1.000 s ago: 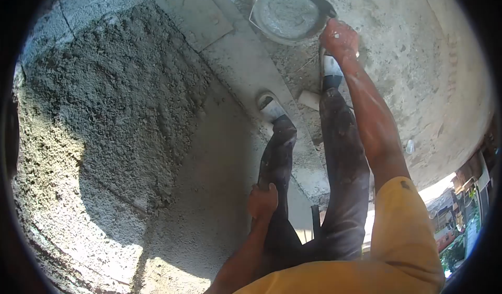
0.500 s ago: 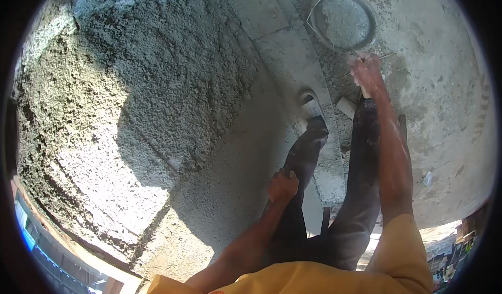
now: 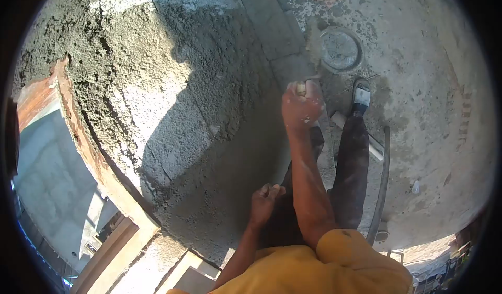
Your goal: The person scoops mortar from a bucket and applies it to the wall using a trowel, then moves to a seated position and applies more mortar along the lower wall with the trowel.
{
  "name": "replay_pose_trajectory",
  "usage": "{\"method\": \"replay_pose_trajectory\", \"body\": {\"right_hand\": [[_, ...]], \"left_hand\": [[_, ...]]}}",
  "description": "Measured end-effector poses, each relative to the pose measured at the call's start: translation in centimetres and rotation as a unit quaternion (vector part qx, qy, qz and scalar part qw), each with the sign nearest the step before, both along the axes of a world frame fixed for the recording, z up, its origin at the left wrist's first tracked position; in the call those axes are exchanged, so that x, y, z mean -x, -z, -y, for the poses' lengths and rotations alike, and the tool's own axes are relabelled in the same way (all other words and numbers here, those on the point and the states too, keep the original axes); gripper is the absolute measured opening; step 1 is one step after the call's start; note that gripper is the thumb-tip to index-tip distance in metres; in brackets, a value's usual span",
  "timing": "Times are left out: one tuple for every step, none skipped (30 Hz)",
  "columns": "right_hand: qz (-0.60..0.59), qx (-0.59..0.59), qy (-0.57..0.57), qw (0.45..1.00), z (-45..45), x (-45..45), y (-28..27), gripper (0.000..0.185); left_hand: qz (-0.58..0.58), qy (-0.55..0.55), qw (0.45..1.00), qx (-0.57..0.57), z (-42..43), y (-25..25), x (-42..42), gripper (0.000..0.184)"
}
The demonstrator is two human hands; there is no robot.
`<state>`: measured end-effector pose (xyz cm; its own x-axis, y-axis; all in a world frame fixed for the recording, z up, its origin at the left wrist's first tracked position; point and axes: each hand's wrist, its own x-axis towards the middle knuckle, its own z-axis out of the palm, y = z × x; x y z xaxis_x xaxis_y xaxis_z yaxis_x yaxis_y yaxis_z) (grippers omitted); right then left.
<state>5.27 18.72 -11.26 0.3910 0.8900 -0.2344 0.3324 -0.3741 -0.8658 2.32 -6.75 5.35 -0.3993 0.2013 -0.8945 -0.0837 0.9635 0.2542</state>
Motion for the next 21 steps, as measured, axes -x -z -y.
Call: {"method": "replay_pose_trajectory", "body": {"right_hand": [[0.056,0.043,-0.017,0.997,0.4,4.3,-2.0,0.022],[0.029,0.095,-0.118,0.988,2.1,7.7,-2.4,0.023],[-0.105,0.139,-0.285,0.943,3.5,7.7,-4.6,0.022],[-0.095,0.027,-0.355,0.93,7.2,8.3,-4.8,0.024],[-0.063,-0.111,-0.334,0.934,8.4,5.9,-7.7,0.021],[-0.06,-0.121,-0.348,0.928,9.1,3.4,-8.3,0.021],[-0.056,-0.132,-0.361,0.922,9.9,0.9,-8.9,0.022],[-0.092,0.0,-0.391,0.916,11.7,-2.6,-8.3,0.025],[-0.043,0.034,-0.402,0.914,11.4,-5.9,-4.9,0.025],[0.005,0.069,-0.415,0.907,11.1,-9.2,-1.6,0.025],[0.097,0.099,-0.423,0.896,10.1,-12.9,3.5,0.026],[0.166,0.103,-0.463,0.865,8.1,-17.1,8.5,0.023],[0.24,0.124,-0.474,0.838,6.0,-20.5,13.6,0.024],[0.282,0.25,-0.496,0.782,1.0,-21.6,15.3,0.031],[0.317,0.298,-0.484,0.759,-2.6,-22.8,18.8,0.029],[0.361,0.25,-0.47,0.766,-5.1,-24.2,23.4,0.027],[0.391,0.237,-0.471,0.754,-7.6,-24.1,26.3,0.026],[0.429,0.215,-0.465,0.744,-10.2,-24.0,28.9,0.026],[0.42,0.197,-0.471,0.751,-11.7,-23.4,31.5,0.027],[0.406,0.18,-0.479,0.757,-12.3,-22.2,34.2,0.028],[0.387,0.175,-0.456,0.782,-11.6,-20.2,38.5,0.03]], "left_hand": [[-0.005,0.005,1.0,-0.015,1.2,0.6,-0.3,0.034],[-0.006,0.007,1.0,-0.02,3.0,0.4,-0.9,0.034],[-0.023,0.022,0.999,-0.002,4.7,-0.1,-1.5,0.033],[-0.035,0.046,0.998,0.008,5.7,0.2,-1.3,0.033],[-0.044,0.072,0.996,0.007,5.5,1.8,-0.6,0.033],[-0.047,0.071,0.996,-0.013,5.3,3.3,-0.1,0.032],[-0.045,0.06,0.997,-0.007,6.8,2.2,-0.4,0.032],[-0.02,0.052,0.998,0.027,8.8,1.6,-0.1,0.032],[0.002,0.049,0.998,0.039,9.5,3.0,0.5,0.033],[0.008,0.014,0.999,0.029,9.2,3.2,0.3,0.033],[0.008,-0.023,0.999,0.024,9.0,3.1,0.1,0.034],[-0.001,0.016,0.999,0.036,9.3,3.6,0.4,0.036],[-0.012,0.056,0.997,0.06,9.9,3.5,0.8,0.038],[-0.024,0.096,0.992,0.077,10.5,3.9,0.8,0.04],[-0.031,0.069,0.992,0.101,10.3,3.6,0.0,0.043],[-0.038,0.045,0.991,0.12,9.2,3.3,-0.7,0.047],[-0.046,0.026,0.99,0.128,7.8,4.1,-0.9,0.051],[-0.039,0.051,0.984,0.167,7.9,5.0,-1.1,0.057],[-0.035,0.076,0.976,0.201,8.4,5.7,-1.3,0.063],[-0.025,0.083,0.975,0.204,7.8,6.5,-1.5,0.066],[-0.015,0.089,0.972,0.216,7.5,6.8,-1.8,0.068]]}}
